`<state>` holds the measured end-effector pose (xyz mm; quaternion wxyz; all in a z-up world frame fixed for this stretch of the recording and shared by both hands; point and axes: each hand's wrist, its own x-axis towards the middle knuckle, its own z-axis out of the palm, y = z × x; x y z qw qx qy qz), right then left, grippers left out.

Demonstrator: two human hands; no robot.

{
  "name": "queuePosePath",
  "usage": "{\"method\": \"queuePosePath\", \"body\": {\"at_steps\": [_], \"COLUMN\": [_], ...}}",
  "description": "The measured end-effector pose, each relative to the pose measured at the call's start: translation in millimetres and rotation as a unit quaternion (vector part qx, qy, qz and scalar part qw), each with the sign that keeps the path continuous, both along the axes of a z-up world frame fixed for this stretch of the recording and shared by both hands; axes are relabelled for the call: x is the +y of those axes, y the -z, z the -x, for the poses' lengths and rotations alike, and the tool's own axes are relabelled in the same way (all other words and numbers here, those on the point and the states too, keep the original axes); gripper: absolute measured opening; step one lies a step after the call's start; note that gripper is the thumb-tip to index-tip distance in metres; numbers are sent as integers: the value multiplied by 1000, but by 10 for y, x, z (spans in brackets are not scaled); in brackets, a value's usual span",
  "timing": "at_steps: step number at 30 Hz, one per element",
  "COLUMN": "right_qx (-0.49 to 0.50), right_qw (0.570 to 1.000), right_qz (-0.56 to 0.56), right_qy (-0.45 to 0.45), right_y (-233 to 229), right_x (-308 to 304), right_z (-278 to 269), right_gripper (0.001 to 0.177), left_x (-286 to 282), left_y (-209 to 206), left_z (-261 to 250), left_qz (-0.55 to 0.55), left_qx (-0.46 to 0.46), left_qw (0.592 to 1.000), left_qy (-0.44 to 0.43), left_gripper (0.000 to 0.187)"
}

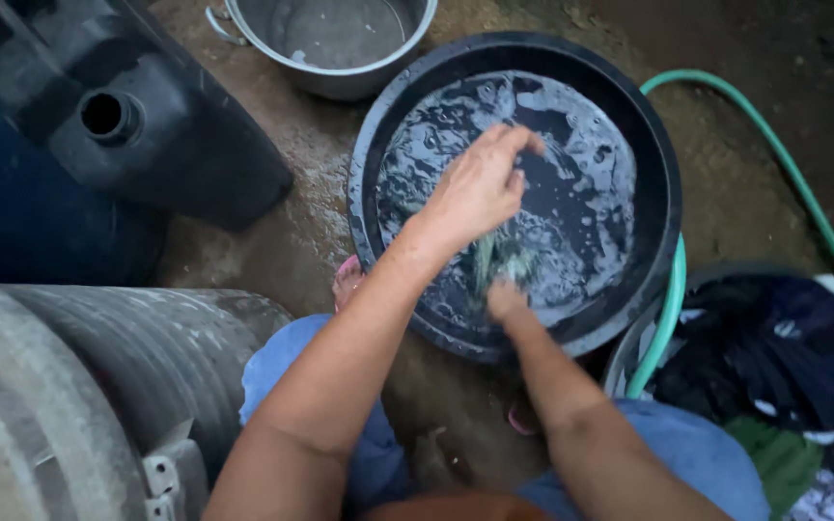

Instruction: The person washes clothes by hand by scrubbing, wringing, and rinsing them in multiple plastic basins containing water.

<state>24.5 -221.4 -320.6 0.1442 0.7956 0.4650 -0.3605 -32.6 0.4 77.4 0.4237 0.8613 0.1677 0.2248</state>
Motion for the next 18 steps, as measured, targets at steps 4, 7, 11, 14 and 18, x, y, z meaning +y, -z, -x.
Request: {"method": "queuePosePath", "body": {"at_steps": [4,7,11,14,18], "right_qx": [56,132,181,60,15], "right_qw": [997,987,964,972,930], "right_qz": [40,66,-101,-228,-347], "right_qy": [-46,56,166,25,117], "right_y": [-18,-362,-1882,-3696,-5512], "right_x": [-24,270,730,671,398], "right_z": [-39,-341,-1221,-1317,-1049], "right_gripper": [34,21,30,33,25], "left_x": [-4,25,71,97,120], "left_y": [2,27,121,258,332], "left_z": [-1,-20,-30,-47,-112], "left_qz": [24,37,57,46,54], "left_qx": [44,75,87,104,80], "left_qw": [999,996,991,985,978], "left_qy": [9,29,85,128,185], "left_gripper": [31,31,75,114,134]}}
